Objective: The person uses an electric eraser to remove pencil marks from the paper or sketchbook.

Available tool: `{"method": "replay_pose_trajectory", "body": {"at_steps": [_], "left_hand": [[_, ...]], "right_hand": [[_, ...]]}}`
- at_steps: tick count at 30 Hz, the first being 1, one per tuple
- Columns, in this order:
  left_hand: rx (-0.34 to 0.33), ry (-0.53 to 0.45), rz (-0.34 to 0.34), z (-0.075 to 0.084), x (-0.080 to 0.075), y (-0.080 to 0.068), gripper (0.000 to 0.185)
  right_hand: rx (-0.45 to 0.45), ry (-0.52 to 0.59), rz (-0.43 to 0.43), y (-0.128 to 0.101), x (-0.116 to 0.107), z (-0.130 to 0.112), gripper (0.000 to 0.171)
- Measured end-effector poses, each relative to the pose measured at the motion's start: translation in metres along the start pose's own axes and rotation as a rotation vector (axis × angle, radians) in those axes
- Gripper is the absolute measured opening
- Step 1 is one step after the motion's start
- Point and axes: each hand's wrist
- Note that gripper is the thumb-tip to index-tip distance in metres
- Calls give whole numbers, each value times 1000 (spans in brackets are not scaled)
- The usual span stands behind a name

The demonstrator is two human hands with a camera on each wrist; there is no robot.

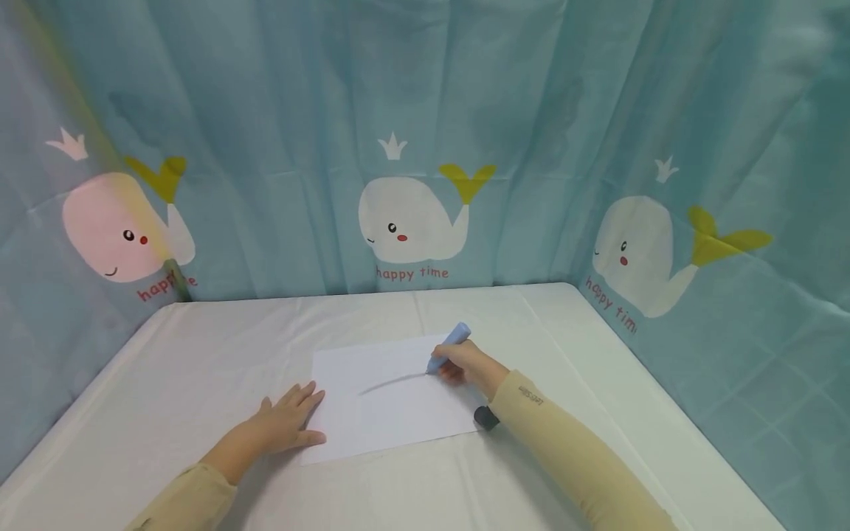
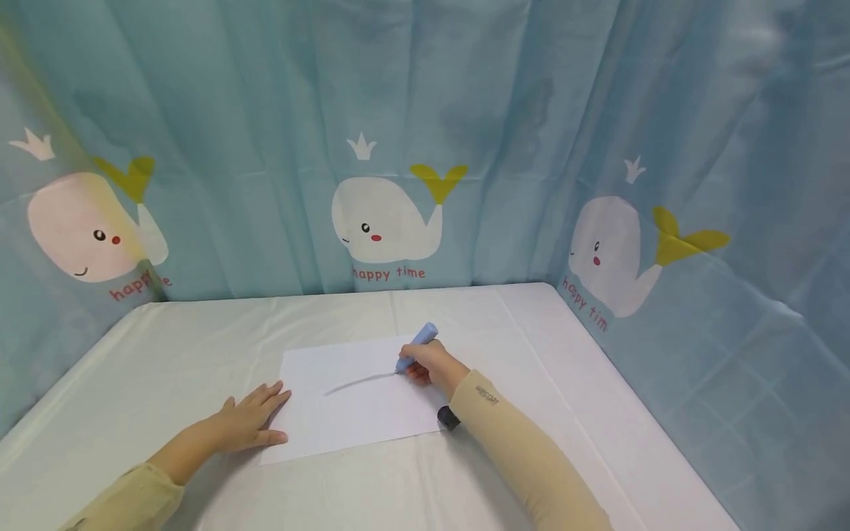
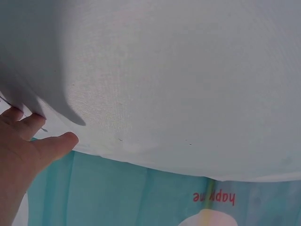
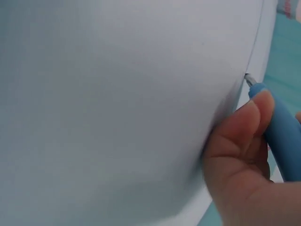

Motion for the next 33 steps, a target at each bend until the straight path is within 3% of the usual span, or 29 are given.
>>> {"method": "replay_pose_trajectory", "body": {"at_steps": [9,19,33], "left_hand": [[3,11,-1,-1,-1,0,86],[-5,8,6,0,0,-5,85],[5,5,5,3,-1,1,84]], "right_hand": [[-13,130,-27,2,2,3,18],[-18,72,-37,-3,7,1,20],[-16,72,-33,0,2,0,22]]}}
Point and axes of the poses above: each hand's wrist, its own y-axis towards the middle knuckle, its own x-axis out of the palm, z = x × y, and after that the axes turned 11 degrees about x, right-handed
